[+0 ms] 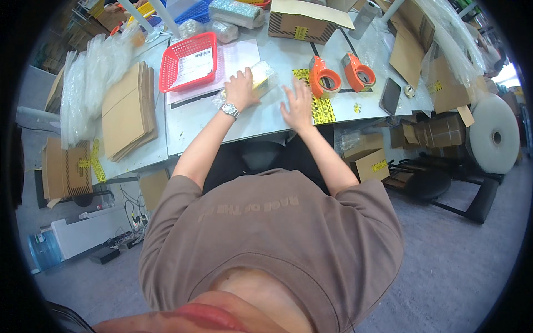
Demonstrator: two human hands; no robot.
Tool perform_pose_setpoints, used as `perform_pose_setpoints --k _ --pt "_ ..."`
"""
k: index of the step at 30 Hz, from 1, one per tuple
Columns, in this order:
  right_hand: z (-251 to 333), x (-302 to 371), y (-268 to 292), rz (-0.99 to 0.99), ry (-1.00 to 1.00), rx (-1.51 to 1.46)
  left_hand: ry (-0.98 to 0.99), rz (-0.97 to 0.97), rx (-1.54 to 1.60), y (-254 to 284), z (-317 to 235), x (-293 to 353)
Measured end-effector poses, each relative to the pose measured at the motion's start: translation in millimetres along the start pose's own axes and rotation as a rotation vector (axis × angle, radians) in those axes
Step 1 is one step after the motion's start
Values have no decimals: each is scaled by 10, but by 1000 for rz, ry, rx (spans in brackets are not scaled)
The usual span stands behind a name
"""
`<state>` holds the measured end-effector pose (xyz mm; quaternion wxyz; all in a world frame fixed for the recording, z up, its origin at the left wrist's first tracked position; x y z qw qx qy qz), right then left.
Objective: The person wraps multiple small items in bubble wrap and secures them with tape. They handle a white bottle, a green box, a yellow box, and a blue-lidded jar, wrapping each individually and placing them aside.
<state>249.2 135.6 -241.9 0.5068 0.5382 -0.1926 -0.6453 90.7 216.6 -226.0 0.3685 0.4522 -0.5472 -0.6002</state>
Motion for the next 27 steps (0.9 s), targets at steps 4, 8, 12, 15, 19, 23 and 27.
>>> perform_pose_setpoints --k 4,8,12,15,19,23,27 --pt "266 297 -280 251 -193 -728 91 315 480 -40 204 8" --pt "359 163 -175 262 -368 -1200 300 478 1405 -279 215 131" --pt "188 -87 -89 278 -457 -1264 338 370 1872 39 268 389" --pt "161 -153 -27 260 -526 -1233 318 197 1697 25 303 617" --pt "149 -201 77 271 -618 -1332 219 -23 1488 325 380 778" --pt "133 -171 11 385 -796 -1364 307 23 1701 68 334 798" --pt "86 -161 -58 505 -836 -1349 417 70 1681 -69 337 813"
Point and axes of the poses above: each hand's wrist, its own x-axis away from the middle knuckle, its own y-axis out of the back of the hand, z = x × y, the point moved 10 cm from there along -x, towards the middle knuckle, and after that the axes turned 4 degrees about -y, right-handed, at the moved point
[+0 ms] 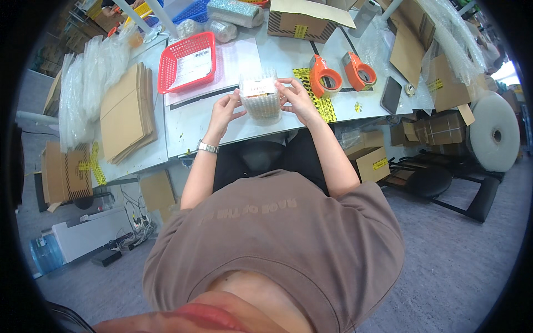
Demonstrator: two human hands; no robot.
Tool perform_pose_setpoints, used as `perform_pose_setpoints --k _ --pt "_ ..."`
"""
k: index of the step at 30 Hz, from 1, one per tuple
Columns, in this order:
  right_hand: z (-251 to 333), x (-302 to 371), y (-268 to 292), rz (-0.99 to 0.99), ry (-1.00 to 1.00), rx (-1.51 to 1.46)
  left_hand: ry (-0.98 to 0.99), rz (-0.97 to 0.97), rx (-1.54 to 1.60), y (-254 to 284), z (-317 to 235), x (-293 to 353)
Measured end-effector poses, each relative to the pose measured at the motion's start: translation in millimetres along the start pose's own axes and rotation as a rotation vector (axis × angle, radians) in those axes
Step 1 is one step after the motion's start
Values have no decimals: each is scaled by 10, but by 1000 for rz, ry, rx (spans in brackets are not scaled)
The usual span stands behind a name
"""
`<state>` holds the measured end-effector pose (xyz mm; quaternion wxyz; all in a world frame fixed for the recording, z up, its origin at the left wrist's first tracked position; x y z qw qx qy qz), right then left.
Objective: The person wraps multiple small items in bubble wrap and secures them with tape. They handle a white bottle, a green box, a yellow box, and a blue-lidded jar, wrapping each individually and placing them aside.
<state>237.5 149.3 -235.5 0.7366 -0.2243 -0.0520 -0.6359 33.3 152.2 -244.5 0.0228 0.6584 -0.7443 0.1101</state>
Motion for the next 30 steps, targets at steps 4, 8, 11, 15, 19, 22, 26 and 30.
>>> perform_pose_setpoints --k 4,8,11,15,19,22,26,30 --pt "82 10 -31 27 -39 202 129 41 -250 -22 47 -60" --pt "85 -65 -51 42 -1 299 19 199 28 -196 -18 -150" --pt "275 -27 -113 25 252 286 -190 334 29 -362 -268 -160" --pt "227 -90 -222 180 221 45 -229 403 -137 -406 -330 -132" --pt "194 -70 -197 159 203 -10 -493 431 -309 -431 -607 51" --pt "193 -74 -151 113 282 23 -607 338 -384 -395 -670 219" --pt "194 -85 -73 71 375 118 -751 337 -376 -411 -704 311" --pt "319 44 -116 94 500 334 -837 268 -522 -445 -755 389"
Point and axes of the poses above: each hand's wrist, its own x-axis away from the middle knuckle, its own y-axis out of the back of the hand, z = x × y, the point moved 10 cm from there along -x, towards the middle knuckle, and after that the axes turned 4 degrees about -y, right-handed, at the moved point
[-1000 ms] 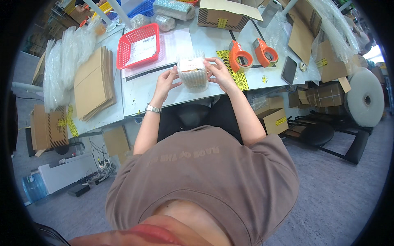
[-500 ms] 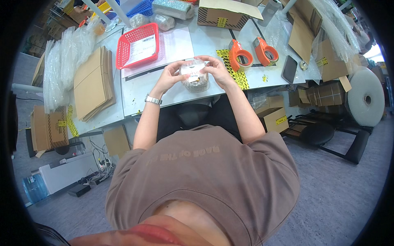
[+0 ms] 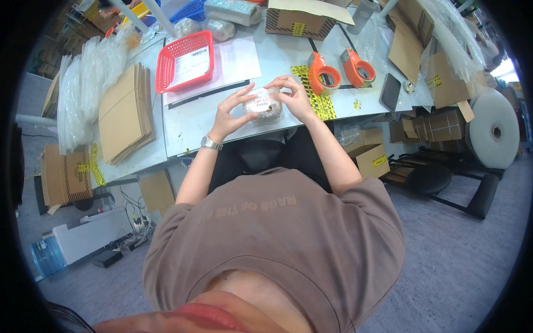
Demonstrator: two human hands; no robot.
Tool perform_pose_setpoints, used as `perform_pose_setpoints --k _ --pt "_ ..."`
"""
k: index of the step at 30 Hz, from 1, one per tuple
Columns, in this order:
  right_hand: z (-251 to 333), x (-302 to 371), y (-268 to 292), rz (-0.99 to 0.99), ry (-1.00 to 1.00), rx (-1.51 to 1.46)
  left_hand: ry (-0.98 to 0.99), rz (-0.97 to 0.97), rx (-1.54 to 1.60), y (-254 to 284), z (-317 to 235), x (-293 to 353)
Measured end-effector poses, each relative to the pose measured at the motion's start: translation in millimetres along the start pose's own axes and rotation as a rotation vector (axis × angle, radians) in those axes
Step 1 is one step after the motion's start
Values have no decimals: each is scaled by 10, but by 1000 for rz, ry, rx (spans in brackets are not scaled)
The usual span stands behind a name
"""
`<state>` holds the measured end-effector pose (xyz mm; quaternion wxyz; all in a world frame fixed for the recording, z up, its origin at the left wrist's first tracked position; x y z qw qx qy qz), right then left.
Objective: The person wraps multiple small items in bubble wrap and secures them with tape. They handle a white bottle, a green box, a yellow box, and a blue-lidded jar, wrapping each individually and placing them aside.
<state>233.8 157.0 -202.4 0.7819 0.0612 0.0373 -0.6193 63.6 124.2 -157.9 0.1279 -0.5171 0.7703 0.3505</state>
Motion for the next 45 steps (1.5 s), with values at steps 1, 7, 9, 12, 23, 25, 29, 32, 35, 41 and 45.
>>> perform_pose_setpoints --k 1,7,9,12,23,25,29,32,35,41,45 --pt "85 36 -36 40 16 23 15 -36 18 -9 99 37" --pt "417 155 -109 -53 223 258 123 -264 200 -91 368 73" --pt "310 112 -35 -143 213 176 144 -289 270 -134 405 58" --pt "255 169 48 -315 248 146 148 -246 358 -165 417 -55" --pt "104 592 -246 -137 -137 -198 523 -37 37 18 385 -80" --pt "-42 541 -183 -141 -117 -150 430 -13 109 -53 334 -158" --pt "230 279 -5 -182 89 381 398 124 323 -78 406 -241" --pt "138 153 -71 2 80 146 511 297 513 -375 418 -183" --pt "-40 187 -152 16 -87 -227 239 235 315 -205 151 -229" --pt "170 250 -317 -132 31 -108 155 -140 215 -28 126 49" --pt "206 232 -267 74 -1 -114 59 -160 153 -42 260 139"
Point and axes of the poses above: each hand's wrist, its own x-axis away from the middle knuckle, its own y-axis out of the back of the hand, z = x × y, the point moved 10 cm from there along -x, towards the middle knuckle, and after that the axes turned 4 degrees about -y, right-handed, at the moved point
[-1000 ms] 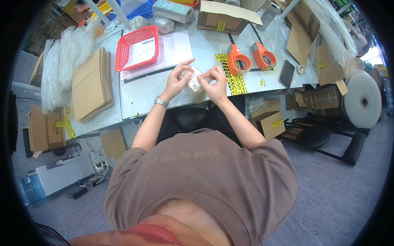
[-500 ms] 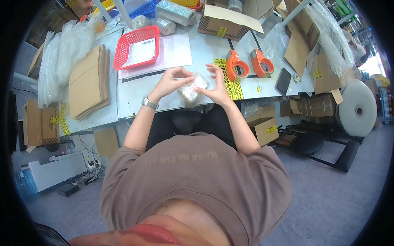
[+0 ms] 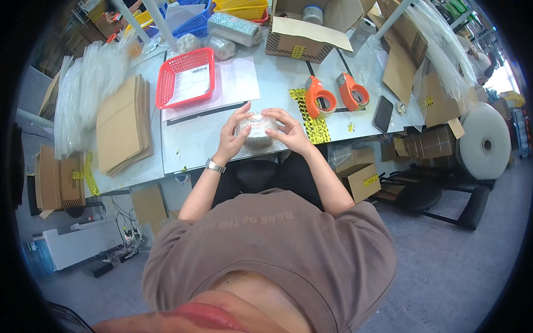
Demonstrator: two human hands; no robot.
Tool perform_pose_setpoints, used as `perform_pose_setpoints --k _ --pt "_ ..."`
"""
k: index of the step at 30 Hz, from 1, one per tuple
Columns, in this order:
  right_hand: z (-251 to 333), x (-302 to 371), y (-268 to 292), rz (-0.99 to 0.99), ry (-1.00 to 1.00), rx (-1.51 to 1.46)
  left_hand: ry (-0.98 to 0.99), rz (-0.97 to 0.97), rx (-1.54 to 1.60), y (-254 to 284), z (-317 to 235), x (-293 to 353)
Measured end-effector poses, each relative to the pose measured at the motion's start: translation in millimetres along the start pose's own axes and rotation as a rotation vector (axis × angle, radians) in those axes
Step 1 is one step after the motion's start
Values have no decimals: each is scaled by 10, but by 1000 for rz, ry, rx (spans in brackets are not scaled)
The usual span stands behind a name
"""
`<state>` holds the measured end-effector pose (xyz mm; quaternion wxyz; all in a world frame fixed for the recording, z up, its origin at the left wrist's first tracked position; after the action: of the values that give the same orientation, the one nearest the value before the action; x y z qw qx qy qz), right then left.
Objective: The person wraps multiple small items in bubble wrap and secures them with tape. They handle a white bottle, a green box, a yellow box, and a blue-lidded jar, wrapping each individually and placing them aside.
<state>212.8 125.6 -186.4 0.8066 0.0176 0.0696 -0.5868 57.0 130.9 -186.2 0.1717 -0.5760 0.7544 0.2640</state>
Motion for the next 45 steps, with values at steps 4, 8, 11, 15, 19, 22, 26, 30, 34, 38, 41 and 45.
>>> perform_pose_setpoints --k 4,8,11,15,19,22,26,30,34,38,41,45 --pt "-114 -21 86 71 2 -71 -46 -38 71 -79 15 0" --pt "-114 20 127 57 -7 -73 -163 -105 15 -133 -31 44" --pt "-105 37 195 45 -39 -66 -259 -89 -37 -213 -127 3" --pt "-58 1 301 83 -51 9 -208 -137 -48 -296 -182 -72" --pt "-127 -308 1079 -226 -115 242 -158 -279 -126 -272 -174 19" --pt "-710 -499 1824 -443 -516 1282 -250 -321 -285 -336 -367 6" --pt "-1154 -609 1711 -503 -749 1397 -382 -238 -449 -465 -442 -41" --pt "-784 -507 1594 -475 -688 1426 -418 -220 -442 -553 -483 -89" --pt "109 -166 1992 -595 -70 1020 -435 -148 -347 -691 -423 -149" --pt "707 -34 1746 -263 -319 357 -448 -56 -312 -861 -473 -226" --pt "858 55 1360 -144 -490 467 -454 -61 -266 -902 -421 -286" --pt "634 139 1257 -132 -609 500 -469 -71 -216 -872 -426 -327"
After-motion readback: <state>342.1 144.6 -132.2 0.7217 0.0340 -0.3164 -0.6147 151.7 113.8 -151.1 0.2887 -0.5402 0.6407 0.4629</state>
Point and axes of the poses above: each hand's wrist, its own x-axis away from the middle knuckle, its own y-axis out of the back of the hand, z = x × y, the point moved 10 cm from there along -x, towards the middle knuckle, and after that the axes turned 4 degrees about -y, right-handed, at the moved point
